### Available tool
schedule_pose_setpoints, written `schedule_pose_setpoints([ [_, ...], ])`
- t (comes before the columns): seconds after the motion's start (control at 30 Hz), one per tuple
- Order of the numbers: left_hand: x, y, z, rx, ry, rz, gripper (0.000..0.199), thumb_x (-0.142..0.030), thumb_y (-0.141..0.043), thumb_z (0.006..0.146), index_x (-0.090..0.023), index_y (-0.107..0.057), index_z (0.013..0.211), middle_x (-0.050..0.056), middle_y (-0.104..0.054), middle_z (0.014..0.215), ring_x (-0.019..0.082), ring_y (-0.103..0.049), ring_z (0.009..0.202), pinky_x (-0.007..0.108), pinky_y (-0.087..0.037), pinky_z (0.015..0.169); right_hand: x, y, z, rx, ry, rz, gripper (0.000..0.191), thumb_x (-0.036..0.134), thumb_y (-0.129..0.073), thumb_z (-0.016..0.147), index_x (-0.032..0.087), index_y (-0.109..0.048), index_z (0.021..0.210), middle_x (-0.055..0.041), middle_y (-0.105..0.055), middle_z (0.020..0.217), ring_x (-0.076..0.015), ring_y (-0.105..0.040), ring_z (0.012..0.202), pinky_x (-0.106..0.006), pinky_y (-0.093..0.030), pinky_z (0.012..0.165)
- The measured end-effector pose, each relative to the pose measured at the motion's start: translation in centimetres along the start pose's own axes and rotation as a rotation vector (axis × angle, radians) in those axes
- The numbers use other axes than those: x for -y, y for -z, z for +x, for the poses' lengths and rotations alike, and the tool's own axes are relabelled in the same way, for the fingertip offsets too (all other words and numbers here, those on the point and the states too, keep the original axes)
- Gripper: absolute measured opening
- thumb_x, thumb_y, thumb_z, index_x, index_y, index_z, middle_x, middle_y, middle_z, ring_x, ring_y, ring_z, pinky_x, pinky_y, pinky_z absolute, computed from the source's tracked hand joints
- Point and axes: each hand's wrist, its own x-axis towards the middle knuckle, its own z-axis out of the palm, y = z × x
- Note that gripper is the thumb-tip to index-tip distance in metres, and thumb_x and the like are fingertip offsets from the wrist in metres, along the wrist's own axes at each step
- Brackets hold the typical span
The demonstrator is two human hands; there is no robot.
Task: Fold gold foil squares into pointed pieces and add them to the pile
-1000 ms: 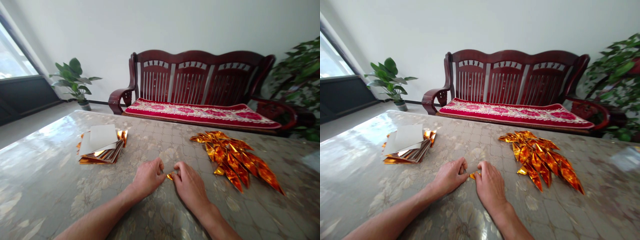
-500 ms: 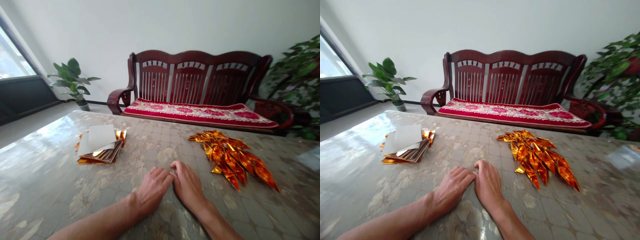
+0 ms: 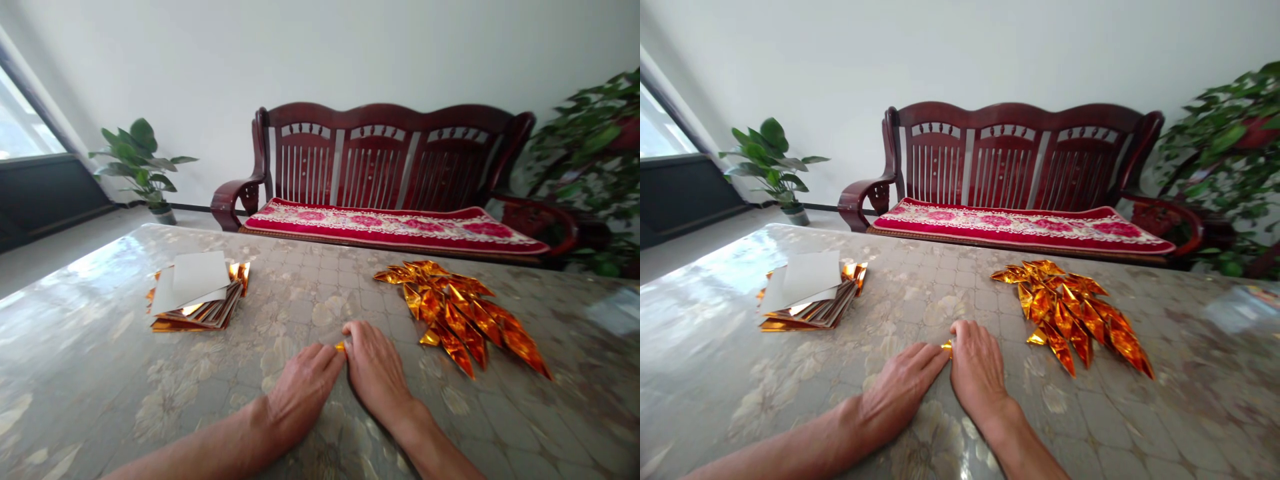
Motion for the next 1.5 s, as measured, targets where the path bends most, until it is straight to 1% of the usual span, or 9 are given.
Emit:
schedule_pose_setpoints([
  [0.23,-0.1,0.0,0.4,0.034,0.01,0.03,0.03,-0.009,-0.039,0.097,-0.016,-0.058,0.119,0.007,-0.063,0.113,0.021,-0.057,0.101,0.033,-0.051,0.093,-0.4,0.1,-0.7,-0.004,-0.014,0.029,0.015,0.014,-0.05,0.092,0.021,-0.054,0.105,-0.006,-0.063,0.102,-0.0254,-0.056,0.098,-0.037,-0.039,0.084],
  [0.43,-0.1,-0.2,0.9,0.033,0.017,0.104,0.032,-0.006,-0.039,0.093,-0.017,-0.058,0.116,0.007,-0.062,0.112,0.022,-0.056,0.099,0.035,-0.053,0.089,-0.5,0.0,-1.0,0.007,0.033,0.024,0.019,0.013,-0.049,0.093,0.022,-0.054,0.109,-0.0068,-0.062,0.105,-0.0254,-0.054,0.097,-0.037,-0.039,0.083],
  [0.63,-0.8,0.1,1.3,0.075,0.04,0.23,0.033,-0.003,-0.041,0.091,-0.015,-0.059,0.116,0.009,-0.062,0.11,0.024,-0.057,0.098,0.035,-0.054,0.085,-1.8,0.0,-1.1,-0.023,0.076,0.178,0.027,0.007,-0.041,0.09,0.022,-0.054,0.108,-0.0068,-0.061,0.105,-0.023,-0.054,0.099,-0.035,-0.043,0.087],
  [0.73,-1.7,-0.1,0.8,0.088,0.085,0.212,0.035,0.0,-0.041,0.089,-0.015,-0.06,0.115,0.009,-0.063,0.107,0.023,-0.059,0.095,0.033,-0.054,0.08,-3.0,0.0,-0.8,-0.105,0.001,0.272,0.022,0.009,-0.038,0.089,0.022,-0.053,0.099,-0.0061,-0.061,0.1,-0.0211,-0.056,0.098,-0.034,-0.045,0.087],
  [0.83,-2.3,-0.6,0.1,0.062,0.084,0.196,0.034,0.0,-0.042,0.087,-0.015,-0.06,0.111,0.009,-0.062,0.104,0.023,-0.059,0.09,0.034,-0.054,0.076,-4.2,0.3,-0.4,-0.178,-0.124,0.23,0.015,0.016,-0.039,0.093,0.021,-0.052,0.097,-0.0074,-0.061,0.097,-0.0227,-0.058,0.097,-0.036,-0.045,0.087],
  [1.0,-2.1,-0.8,0.0,0.008,0.044,0.232,0.023,-0.006,-0.046,0.091,-0.016,-0.061,0.105,0.009,-0.062,0.1,0.025,-0.057,0.091,0.039,-0.052,0.079,-4.7,0.9,-0.2,-0.069,-0.132,0.055,0.012,0.027,-0.046,0.095,0.021,-0.055,0.09,-0.0076,-0.062,0.092,-0.0249,-0.059,0.093,-0.037,-0.044,0.084],
  [1.17,-0.8,-0.6,0.3,0.02,-0.072,0.198,0.025,-0.005,-0.042,0.094,-0.017,-0.061,0.104,0.007,-0.062,0.103,0.022,-0.057,0.092,0.034,-0.051,0.081,-3.8,1.1,-0.1,-0.027,-0.142,-0.084,0.013,0.031,-0.052,0.095,0.022,-0.057,0.087,-0.0061,-0.062,0.091,-0.025,-0.06,0.093,-0.036,-0.042,0.08],
  [1.37,-1.3,-0.6,-0.3,0.026,-0.121,0.156,0.011,-0.011,-0.049,0.096,-0.018,-0.058,0.096,0.004,-0.062,0.098,0.02,-0.057,0.085,0.031,-0.051,0.074,-2.6,1.1,0.4,-0.013,-0.166,-0.085,0.012,0.032,-0.055,0.093,0.023,-0.058,0.086,-0.0047,-0.062,0.092,-0.0238,-0.06,0.092,-0.033,-0.04,0.077],
  [1.5,-1.2,-0.4,-0.1,-0.055,-0.137,0.107,0.003,-0.018,-0.055,0.097,-0.019,-0.057,0.099,0.004,-0.061,0.106,0.022,-0.056,0.099,0.035,-0.051,0.087,-2.0,1.1,0.8,0.014,-0.22,0.004,0.009,0.032,-0.056,0.091,0.023,-0.056,0.089,-0.003,-0.065,0.093,-0.0222,-0.061,0.091,-0.031,-0.038,0.073],
])
